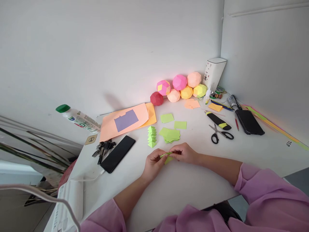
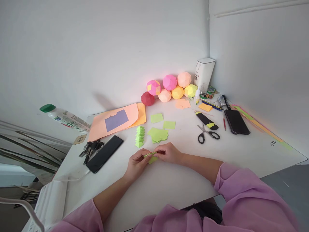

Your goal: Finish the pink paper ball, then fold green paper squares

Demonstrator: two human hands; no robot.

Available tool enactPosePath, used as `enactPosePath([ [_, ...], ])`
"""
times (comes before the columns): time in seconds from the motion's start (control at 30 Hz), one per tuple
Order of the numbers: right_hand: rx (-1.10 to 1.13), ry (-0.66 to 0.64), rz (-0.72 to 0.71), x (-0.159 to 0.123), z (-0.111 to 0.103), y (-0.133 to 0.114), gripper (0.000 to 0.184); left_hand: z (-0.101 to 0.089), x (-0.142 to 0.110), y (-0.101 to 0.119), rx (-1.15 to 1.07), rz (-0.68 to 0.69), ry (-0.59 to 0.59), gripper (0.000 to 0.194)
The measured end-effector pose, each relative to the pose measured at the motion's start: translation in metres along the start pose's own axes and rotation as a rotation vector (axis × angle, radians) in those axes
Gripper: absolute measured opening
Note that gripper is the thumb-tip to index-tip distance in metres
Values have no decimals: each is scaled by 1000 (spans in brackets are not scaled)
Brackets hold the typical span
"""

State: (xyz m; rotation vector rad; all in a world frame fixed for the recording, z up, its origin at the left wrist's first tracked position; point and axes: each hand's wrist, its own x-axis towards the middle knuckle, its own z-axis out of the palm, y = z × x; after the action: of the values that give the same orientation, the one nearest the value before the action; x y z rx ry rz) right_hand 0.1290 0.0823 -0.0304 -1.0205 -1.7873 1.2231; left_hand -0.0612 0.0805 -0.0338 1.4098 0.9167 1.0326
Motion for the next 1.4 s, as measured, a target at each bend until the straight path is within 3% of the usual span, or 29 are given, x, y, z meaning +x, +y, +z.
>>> enactPosePath([
  [0.7, -170, -16, -155, 2, 0, 1, 23, -1, -1, 5, 52, -42, -27, 24],
  [1.03, -156, -34, -121, 0, -2, -3, 21, 0, -3, 6, -34, -227, -100, 32],
  [1.23, -150, -76, -153, -1, -1, -4, 18, -1, -3, 5, 73, -171, -110, 35],
  [1.4, -107, -87, -103, -1, -1, -5, 17, -1, -5, 6, 123, -206, -135, 38],
])
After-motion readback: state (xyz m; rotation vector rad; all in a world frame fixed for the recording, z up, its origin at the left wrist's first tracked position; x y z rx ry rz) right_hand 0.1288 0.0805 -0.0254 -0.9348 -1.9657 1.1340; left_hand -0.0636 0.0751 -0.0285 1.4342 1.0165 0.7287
